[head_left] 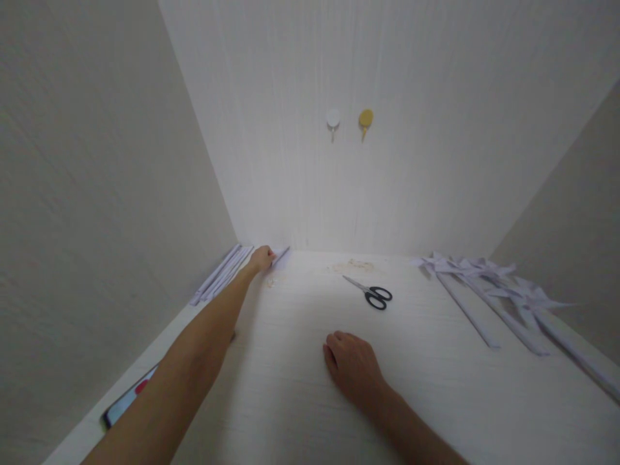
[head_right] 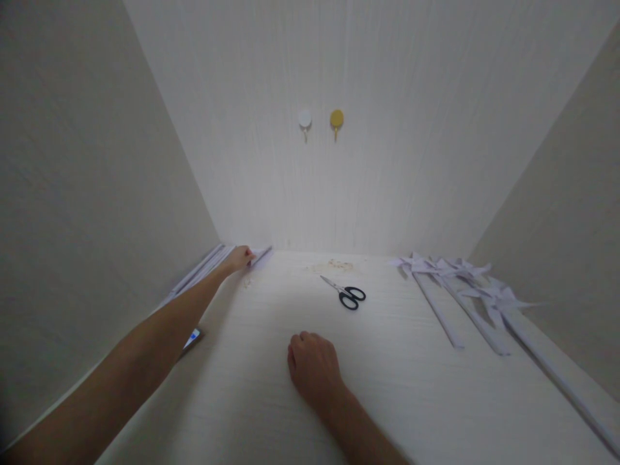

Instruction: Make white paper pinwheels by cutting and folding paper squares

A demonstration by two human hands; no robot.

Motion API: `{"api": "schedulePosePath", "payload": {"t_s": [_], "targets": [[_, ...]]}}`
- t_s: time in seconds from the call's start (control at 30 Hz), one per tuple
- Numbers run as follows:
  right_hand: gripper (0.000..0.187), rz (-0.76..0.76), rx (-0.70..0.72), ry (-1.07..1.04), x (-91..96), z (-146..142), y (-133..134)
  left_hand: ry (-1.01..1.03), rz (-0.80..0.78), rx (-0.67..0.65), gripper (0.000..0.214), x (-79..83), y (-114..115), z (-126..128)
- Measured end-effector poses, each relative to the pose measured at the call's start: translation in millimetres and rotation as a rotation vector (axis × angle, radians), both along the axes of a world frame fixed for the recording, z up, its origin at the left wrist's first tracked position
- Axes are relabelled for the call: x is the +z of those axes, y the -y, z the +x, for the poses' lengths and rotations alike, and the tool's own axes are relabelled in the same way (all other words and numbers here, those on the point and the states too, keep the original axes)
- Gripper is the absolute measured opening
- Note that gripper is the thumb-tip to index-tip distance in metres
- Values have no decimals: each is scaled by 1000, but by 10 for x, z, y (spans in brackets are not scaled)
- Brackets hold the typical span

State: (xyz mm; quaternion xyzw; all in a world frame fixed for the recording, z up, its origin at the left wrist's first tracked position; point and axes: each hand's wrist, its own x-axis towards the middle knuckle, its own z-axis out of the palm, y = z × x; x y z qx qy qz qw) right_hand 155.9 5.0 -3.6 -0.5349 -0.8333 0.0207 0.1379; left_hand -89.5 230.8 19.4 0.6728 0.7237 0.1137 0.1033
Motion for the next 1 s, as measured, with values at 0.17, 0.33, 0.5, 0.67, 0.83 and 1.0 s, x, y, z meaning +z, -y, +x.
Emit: {"api": "schedulePosePath", "payload": {"t_s": [0.17, 0.33, 0.5, 0.67, 0.83, 1.0], "targets": [[20, 9, -6, 5, -4, -1, -1, 17, 35, 26, 28, -12, 16, -19], [20, 14, -5, 11, 0, -1, -1, 33, 102, 51, 17, -8, 42, -20], [21, 8, 0, 9, 15, 3, -1, 41, 152, 76, 17, -5, 84, 0], [21, -6, -2, 4, 19, -1, -1, 28, 182, 87, 16, 2, 85, 12], [20, 2, 0, 8, 16, -4, 2, 13, 207, 98, 18, 14, 72, 21], [21, -4, -1, 7, 24, -3, 6, 4, 238, 117, 18, 38, 89, 43]]}}
